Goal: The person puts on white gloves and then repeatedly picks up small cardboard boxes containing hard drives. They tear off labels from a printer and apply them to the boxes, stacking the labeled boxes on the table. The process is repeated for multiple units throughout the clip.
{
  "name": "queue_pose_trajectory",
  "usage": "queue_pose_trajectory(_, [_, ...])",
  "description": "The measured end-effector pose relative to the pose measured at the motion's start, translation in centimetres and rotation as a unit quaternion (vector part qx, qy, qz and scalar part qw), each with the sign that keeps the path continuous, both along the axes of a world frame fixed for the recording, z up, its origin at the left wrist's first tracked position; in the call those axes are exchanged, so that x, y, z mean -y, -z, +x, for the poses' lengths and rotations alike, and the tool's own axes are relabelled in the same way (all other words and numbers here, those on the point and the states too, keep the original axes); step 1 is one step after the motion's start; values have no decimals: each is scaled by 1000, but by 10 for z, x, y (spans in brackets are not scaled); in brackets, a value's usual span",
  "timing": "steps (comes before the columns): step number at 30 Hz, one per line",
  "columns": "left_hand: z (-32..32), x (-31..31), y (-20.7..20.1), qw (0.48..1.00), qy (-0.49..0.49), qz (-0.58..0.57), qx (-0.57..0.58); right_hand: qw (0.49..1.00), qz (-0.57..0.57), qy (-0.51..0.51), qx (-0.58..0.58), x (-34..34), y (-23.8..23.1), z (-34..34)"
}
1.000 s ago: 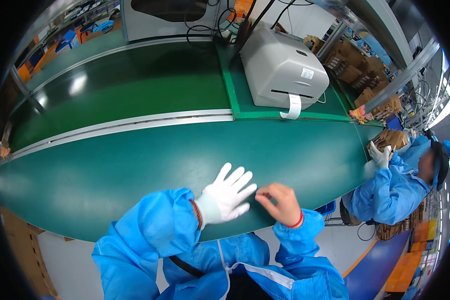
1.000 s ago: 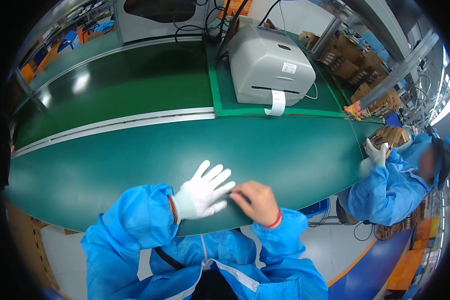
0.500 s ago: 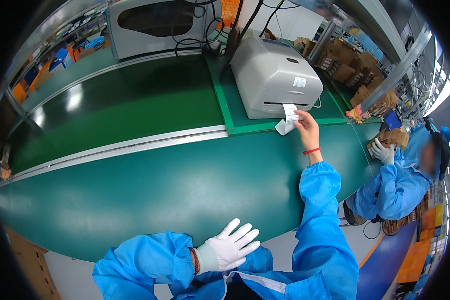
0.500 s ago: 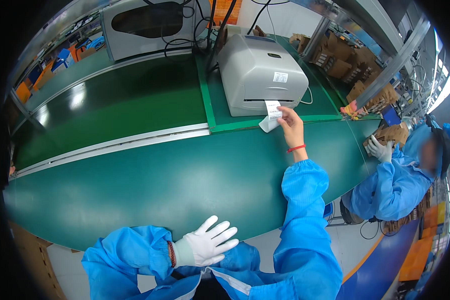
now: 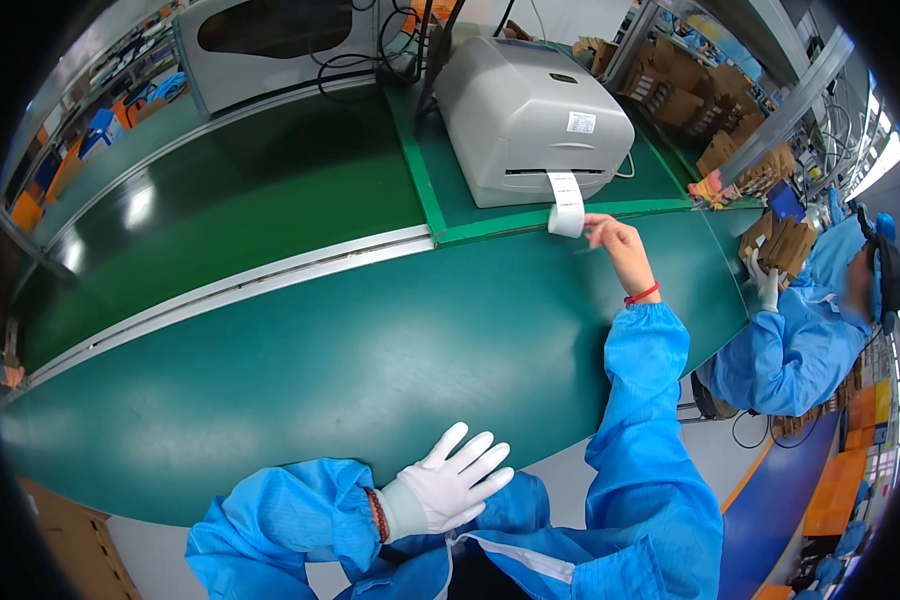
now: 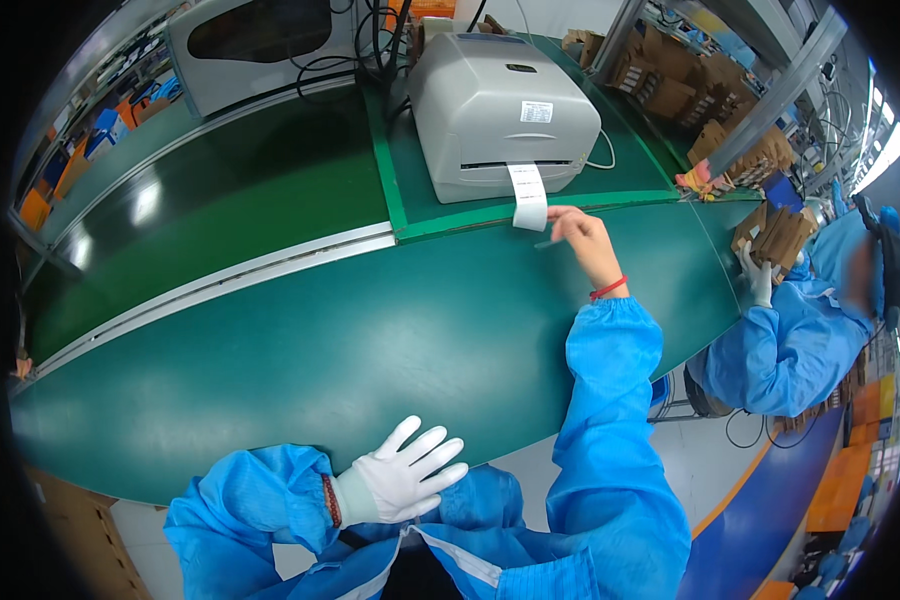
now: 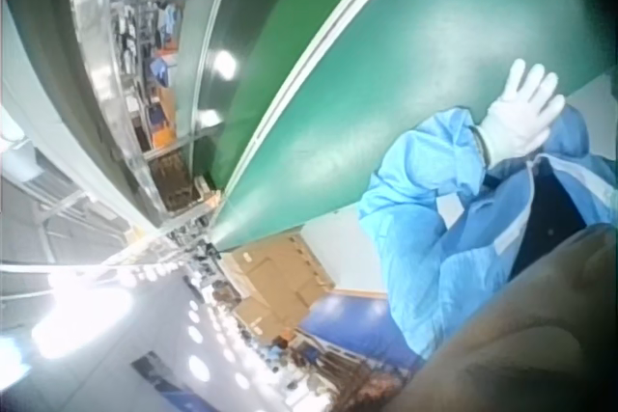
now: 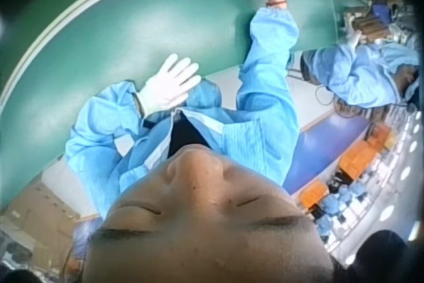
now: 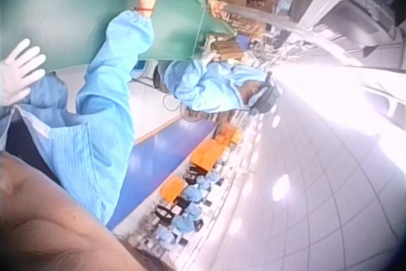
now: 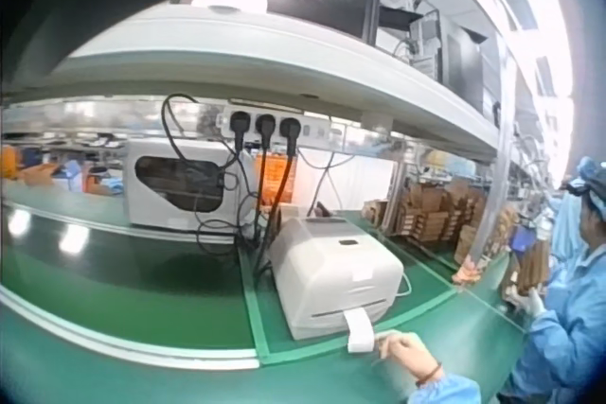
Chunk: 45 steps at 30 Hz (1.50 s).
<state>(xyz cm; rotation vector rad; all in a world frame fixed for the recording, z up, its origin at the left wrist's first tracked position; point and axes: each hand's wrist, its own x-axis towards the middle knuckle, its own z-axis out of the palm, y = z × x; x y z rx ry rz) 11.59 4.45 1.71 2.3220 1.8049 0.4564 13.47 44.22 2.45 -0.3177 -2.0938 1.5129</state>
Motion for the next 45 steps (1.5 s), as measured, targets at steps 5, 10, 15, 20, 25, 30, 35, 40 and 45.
queue_pose_trajectory(5, [12,1,-4,992,82,-47,-85,992,-100,71,31,-3,16,7])
queue_pose_trajectory(10, [35,22,41,928,95,-278,230,989,-52,115,70,9,21,4])
queue_pose_trajectory(15, [59,51,118,849,7,-367,380,979,72,87,168,25,23,-2])
queue_pose_trajectory(20, [66,58,127,817,-107,-343,450,946,-305,-84,72,61,6,-7])
queue_pose_trajectory(25, [57,38,87,519,-284,-475,652,907,-382,-149,98,80,3,-7])
queue_pose_trajectory(30, [68,52,112,380,-315,-454,742,912,-354,-168,120,83,6,-8])
queue_pose_trajectory(35, [83,87,153,598,-196,-409,660,907,-362,-171,132,83,6,-8])
queue_pose_trajectory(40, [54,58,93,859,-73,-287,418,901,-381,-163,126,83,5,-8])
queue_pose_trajectory(45, [58,49,82,681,-192,-347,616,902,-376,-158,141,80,3,-6])
